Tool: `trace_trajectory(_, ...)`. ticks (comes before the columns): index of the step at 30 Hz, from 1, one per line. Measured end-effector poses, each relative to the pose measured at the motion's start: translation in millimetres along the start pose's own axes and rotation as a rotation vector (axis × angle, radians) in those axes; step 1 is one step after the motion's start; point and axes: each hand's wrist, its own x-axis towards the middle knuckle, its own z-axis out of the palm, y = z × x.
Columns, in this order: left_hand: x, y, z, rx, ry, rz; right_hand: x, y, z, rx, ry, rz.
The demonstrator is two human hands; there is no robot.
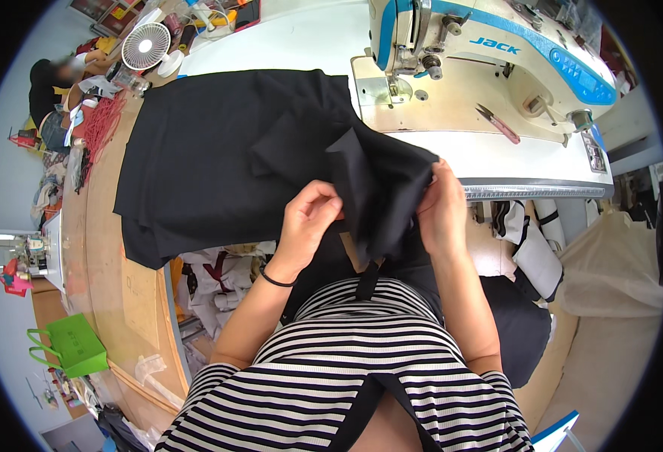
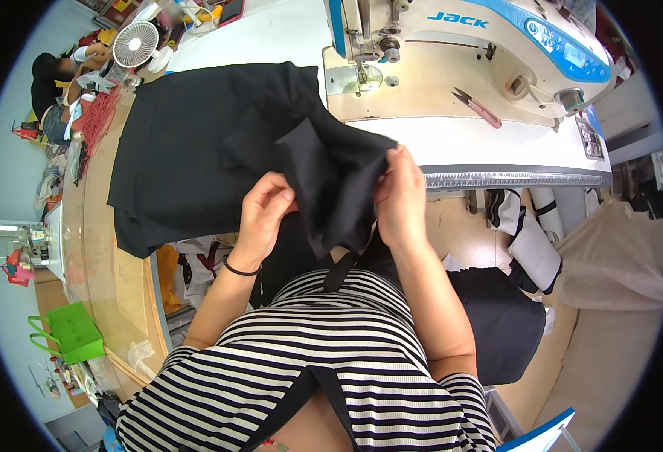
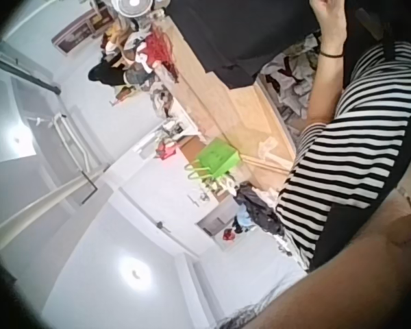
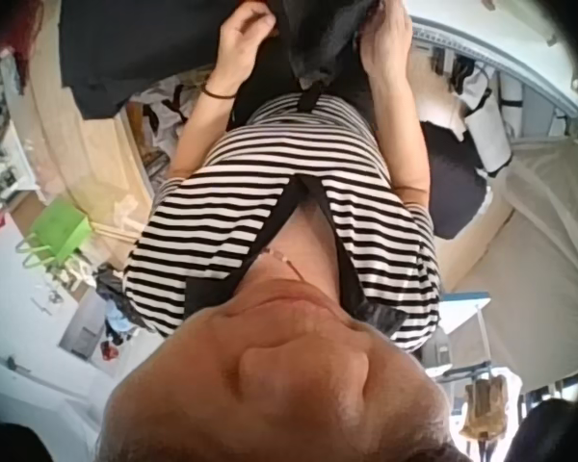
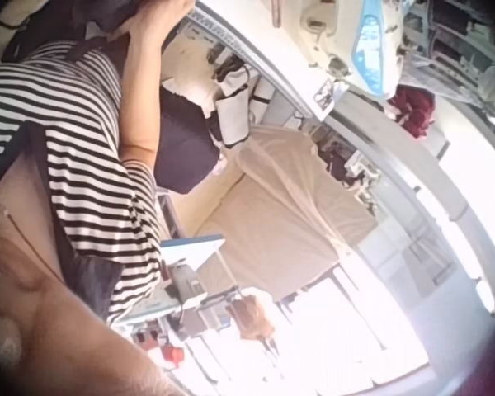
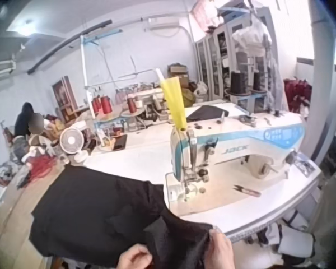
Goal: The person uses small scissors to trim the edges of a black fabric piece on a sewing table. They repeatedly fold and reposition the fabric to access different edges, cutting small sections at a time. The fabric is handled one piece at a time, and the trimmed edges are left on the table.
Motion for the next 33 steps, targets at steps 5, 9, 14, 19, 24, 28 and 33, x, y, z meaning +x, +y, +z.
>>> trace_trajectory(5, -10, -6, -21, -0.207, 0.256, -0.077, 24, -23, -24, -0.046, 0.133, 0.108)
trace_trajectory(9, -14, -2, -38, -0.283, 0.339, 0.001, 47, -32, -54, 0.054, 0.022, -0.039)
trace_trajectory(14, -13, 7, -38, -0.311, 0.344, 0.086, 59, -37, -61, 0.056, 0.084, -0.162)
trace_trajectory(19, -6, -3, -33, -0.518, 0.230, -0.077, 48, -30, -39, 0.011, 0.122, -0.113)
trace_trajectory(24, 4, 2, -33, -0.633, 0.390, -0.120, 51, -27, -41, 0.047, 0.099, -0.169)
trace_trajectory(28, 2, -8, -40, -0.558, 0.319, -0.030, 63, -39, -61, 0.072, 0.045, -0.287)
trace_trajectory(33, 7, 0, -15, -0.431, 0.538, -0.136, 50, -21, -31, -0.109, 0.181, -0.207)
